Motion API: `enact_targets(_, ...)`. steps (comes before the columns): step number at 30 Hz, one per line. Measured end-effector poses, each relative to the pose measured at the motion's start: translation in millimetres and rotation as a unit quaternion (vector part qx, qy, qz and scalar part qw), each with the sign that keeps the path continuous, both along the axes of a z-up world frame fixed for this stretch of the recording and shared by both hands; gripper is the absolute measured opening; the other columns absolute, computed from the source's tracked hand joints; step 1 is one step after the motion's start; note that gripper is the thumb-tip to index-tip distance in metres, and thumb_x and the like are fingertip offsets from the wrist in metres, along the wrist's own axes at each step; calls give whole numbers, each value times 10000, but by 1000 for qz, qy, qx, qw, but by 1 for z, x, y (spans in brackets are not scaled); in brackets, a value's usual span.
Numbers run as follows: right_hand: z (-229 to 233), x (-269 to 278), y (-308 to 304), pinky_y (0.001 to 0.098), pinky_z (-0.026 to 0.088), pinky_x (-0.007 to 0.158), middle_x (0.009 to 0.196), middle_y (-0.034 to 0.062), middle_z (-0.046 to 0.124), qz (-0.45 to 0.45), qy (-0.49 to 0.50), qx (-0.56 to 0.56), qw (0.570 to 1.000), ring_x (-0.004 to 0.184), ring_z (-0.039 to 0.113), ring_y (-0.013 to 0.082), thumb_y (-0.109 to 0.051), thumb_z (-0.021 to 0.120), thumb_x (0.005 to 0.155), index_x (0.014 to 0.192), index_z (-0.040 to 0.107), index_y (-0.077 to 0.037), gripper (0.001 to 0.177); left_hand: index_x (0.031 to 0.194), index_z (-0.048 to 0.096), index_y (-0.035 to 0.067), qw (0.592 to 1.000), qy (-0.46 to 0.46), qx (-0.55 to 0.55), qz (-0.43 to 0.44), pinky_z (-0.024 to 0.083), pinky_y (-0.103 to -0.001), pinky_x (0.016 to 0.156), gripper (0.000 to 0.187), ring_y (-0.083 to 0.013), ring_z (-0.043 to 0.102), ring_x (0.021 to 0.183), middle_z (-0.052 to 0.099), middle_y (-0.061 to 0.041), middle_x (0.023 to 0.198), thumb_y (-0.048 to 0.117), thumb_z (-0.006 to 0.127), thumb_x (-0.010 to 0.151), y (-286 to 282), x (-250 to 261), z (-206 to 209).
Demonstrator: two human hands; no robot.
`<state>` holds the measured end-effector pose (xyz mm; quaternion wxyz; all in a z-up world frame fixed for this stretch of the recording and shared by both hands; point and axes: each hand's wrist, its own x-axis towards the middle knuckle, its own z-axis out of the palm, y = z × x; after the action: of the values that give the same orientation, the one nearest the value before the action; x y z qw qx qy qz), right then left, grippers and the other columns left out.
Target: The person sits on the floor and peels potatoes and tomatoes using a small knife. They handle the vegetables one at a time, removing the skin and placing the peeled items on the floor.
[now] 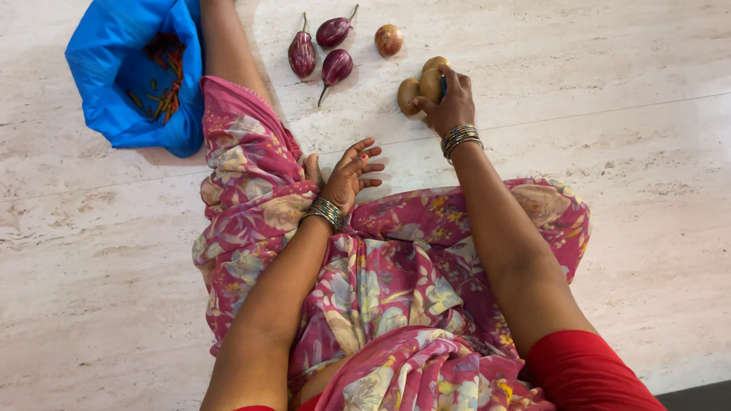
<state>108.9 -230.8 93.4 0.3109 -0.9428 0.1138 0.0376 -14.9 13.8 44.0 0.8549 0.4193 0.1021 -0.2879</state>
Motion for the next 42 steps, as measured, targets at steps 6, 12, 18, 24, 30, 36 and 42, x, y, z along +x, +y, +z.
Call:
enact_targets(6, -15, 7, -21, 335, 569, 955, 1240, 102, 636, -70, -55, 121, 989, 1135, 648, 212, -264, 944, 769, 1392, 577, -97, 741, 1474, 472, 118, 999, -4, 1, 49, 564, -365, 871, 535, -205, 639, 1101, 567, -76, 1401, 258, 581, 970, 2, 5, 12)
enact_targets(12, -2, 11, -35, 258, 541, 764, 1008, 37, 665, -101, -21, 287, 952, 875, 605, 102, -391, 794, 926, 1366, 640, -76, 563, 1330, 569, 62, 978, -81, 46, 189, 602, -336, 788, 331, -188, 689, 946, 673, -91, 1215, 89, 537, 1002, 46, 42, 30)
enact_targets(18, 28, -2, -20, 213, 536, 763, 962, -3, 716, -22, -19, 319, 947, 878, 643, 55, -454, 696, 1000, 1235, 710, -57, 461, 992, 639, 21, 870, -104, 146, 460, 529, -271, 513, 105, -147, 621, 616, 662, -79, 825, -43, 564, 958, 177, 114, -14)
enact_targets(24, 40, 1, -11, 215, 532, 793, 976, -5, 721, -11, -46, 359, 932, 887, 639, 58, -381, 693, 1027, 1160, 736, -30, 378, 970, 724, 50, 672, -152, 562, 458, 585, -304, 711, 230, -182, 709, 791, 730, -48, 897, -82, 576, 854, 322, 148, -85)
enact_targets(30, 43, 0, -8, 207, 513, 776, 965, -18, 705, -11, -45, 359, 932, 877, 621, 44, -362, 683, 1037, 1175, 732, -35, 358, 1243, 692, 104, 571, -155, 803, 73, 468, -520, 1032, 398, -415, 564, 1197, 601, -186, 1321, -26, 605, 877, 348, 169, -72)
enact_targets(36, 38, 3, -6, 208, 507, 770, 930, -14, 695, 18, -51, 292, 955, 852, 607, 42, -378, 681, 1045, 1190, 730, -30, 380, 1623, 361, 180, 533, -177, 827, -6, 357, -555, 1148, 779, -502, 377, 1396, 387, -274, 1559, 75, 684, 921, 344, 232, -45)
enact_targets(42, 32, 8, 3, 212, 522, 768, 941, -7, 718, 48, -51, 238, 969, 850, 617, 39, -403, 692, 1034, 1171, 733, -29, 401, 1663, 347, 177, 591, -236, 771, 20, 382, -553, 1189, 767, -459, 407, 1436, 444, -235, 1575, 132, 700, 983, 348, 260, -63)
